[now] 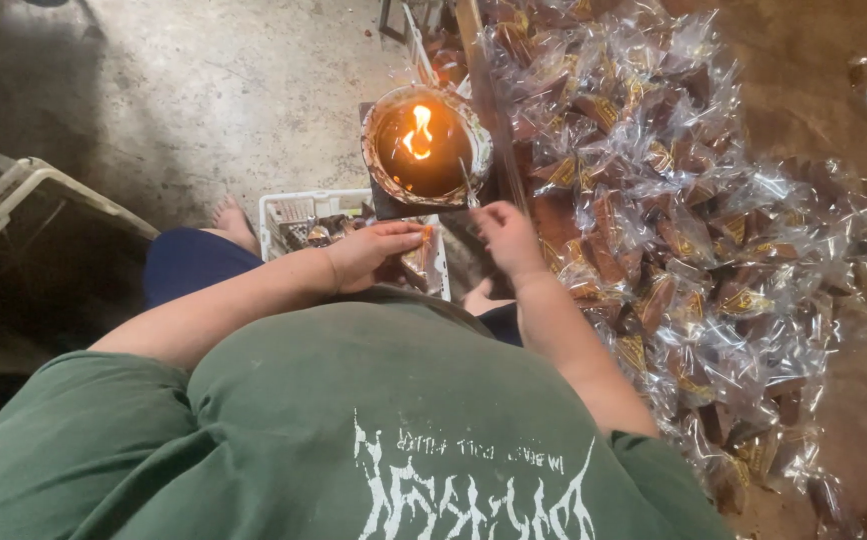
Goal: Sealing small plastic bags containing bread by twisting the tops and passing them over a flame.
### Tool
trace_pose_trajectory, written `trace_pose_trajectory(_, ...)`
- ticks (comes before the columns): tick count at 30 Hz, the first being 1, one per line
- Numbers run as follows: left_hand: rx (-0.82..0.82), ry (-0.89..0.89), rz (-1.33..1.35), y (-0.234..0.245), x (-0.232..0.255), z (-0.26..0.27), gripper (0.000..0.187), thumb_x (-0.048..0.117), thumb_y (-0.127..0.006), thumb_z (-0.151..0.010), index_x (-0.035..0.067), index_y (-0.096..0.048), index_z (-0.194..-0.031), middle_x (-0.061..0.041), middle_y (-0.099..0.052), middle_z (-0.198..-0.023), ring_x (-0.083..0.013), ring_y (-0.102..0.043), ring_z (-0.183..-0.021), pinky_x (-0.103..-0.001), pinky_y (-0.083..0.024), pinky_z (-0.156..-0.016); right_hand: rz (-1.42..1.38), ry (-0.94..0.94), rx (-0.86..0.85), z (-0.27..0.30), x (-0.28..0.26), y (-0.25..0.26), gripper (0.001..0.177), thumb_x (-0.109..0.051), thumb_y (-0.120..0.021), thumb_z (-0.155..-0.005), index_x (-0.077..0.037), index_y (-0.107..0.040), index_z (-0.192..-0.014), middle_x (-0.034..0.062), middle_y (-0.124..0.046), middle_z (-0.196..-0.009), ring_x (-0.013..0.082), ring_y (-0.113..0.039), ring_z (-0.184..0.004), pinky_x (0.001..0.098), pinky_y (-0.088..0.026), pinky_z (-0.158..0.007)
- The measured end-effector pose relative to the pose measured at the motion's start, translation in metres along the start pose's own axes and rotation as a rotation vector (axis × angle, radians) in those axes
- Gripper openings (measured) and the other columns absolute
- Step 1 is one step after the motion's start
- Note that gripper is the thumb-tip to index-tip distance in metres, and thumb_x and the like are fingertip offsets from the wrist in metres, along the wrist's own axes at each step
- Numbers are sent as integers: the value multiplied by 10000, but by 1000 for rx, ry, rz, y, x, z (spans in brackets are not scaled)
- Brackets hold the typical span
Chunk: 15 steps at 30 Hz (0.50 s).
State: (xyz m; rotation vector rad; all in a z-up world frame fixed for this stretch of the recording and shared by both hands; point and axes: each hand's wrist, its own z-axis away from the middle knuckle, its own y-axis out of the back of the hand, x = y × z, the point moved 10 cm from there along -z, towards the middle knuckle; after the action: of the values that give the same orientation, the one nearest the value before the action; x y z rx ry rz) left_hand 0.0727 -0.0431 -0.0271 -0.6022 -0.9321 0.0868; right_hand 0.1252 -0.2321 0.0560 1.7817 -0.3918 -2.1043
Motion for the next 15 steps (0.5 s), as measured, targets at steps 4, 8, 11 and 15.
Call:
trace_pose_trajectory(4, 89, -19, -116, 18, 4, 5, 540, 274, -779, -908, 76, -611, -1382, -170, -729, -1177, -255, -722, -852, -393, -660, -650, 256, 260, 378, -26, -10, 80, 151, -321, -777, -976, -197, -727, -1046, 33, -726, -901, 162, -701, -854, 281, -574, -716)
trace_pose_trajectory(8, 257, -26, -69, 52, -8, 0, 895, 222, -801, -909, 65, -261, -1606, -230, -511, -1406, -393, -568, -1303, -512, -518, -1043, 728, 83, 210, -49, -1, 87, 518, -137, -587, -985, -208, -500, -1492, 86, -347, -1552, 346, -464, -1356, 470, -418, -1135)
trace_pose_trajectory(11, 245, -89, -71, 60, -13, -16, 821, 189, -786, -920, 97, -324, -1592, -187, -507, -1376, -346, -566, -1284, -485, -520, -1047, 897, -13, 76, -67, 26, 82, 540, -275, -614, -967, -286, -487, -1492, 32, -300, -1585, 377, -430, -1410, 510, -399, -1170)
trace_pose_trajectory(15, 184, -84, -168, 43, -2, 0, 667, 278, -774, -926, 88, -501, -1505, -155, -615, -1329, -257, -613, -1182, -453, -531, -1036, 831, -82, 210, -94, 79, 98, 363, -421, -697, -905, -313, -691, -1252, -41, -438, -1373, 313, -634, -1220, 436, -541, -1050)
